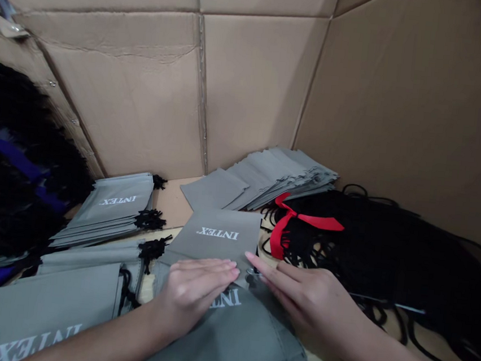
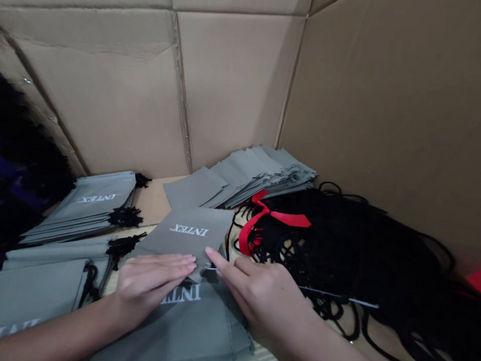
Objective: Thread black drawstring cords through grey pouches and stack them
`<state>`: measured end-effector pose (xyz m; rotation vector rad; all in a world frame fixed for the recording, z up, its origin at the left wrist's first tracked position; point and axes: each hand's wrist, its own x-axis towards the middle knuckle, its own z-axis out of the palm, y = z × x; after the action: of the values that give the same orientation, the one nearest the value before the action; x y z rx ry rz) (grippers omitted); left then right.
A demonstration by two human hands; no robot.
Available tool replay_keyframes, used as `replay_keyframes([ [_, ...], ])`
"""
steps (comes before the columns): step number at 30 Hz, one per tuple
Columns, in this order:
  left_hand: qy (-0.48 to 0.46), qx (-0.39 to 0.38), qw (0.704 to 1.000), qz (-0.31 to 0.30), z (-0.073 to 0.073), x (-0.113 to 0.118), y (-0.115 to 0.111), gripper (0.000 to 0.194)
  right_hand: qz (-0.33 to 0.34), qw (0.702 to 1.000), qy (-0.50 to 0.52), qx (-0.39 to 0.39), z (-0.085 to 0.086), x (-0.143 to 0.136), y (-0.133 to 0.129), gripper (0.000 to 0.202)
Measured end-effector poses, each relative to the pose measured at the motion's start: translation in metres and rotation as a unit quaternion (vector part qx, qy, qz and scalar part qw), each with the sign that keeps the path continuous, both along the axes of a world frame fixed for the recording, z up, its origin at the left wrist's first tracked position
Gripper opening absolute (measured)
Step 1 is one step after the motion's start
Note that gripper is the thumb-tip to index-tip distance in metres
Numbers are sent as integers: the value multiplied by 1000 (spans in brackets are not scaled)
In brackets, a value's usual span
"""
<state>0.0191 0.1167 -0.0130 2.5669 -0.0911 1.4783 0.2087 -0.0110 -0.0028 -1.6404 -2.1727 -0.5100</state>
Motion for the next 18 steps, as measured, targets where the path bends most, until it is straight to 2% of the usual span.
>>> replay_keyframes([
  [3, -5, -4, 1000, 2, 0, 0, 0, 20, 9, 999, 14, -37, -1, 0, -1, 44],
  [9, 12, -16, 1000, 10, -2, 0, -2, 20, 9, 999, 36, -23, 2, -4, -3, 41],
  [18, 11, -25, 1000, 6, 2, 1, -6, 17, 1, 1000, 4, -14, -1, -3, -5, 46],
])
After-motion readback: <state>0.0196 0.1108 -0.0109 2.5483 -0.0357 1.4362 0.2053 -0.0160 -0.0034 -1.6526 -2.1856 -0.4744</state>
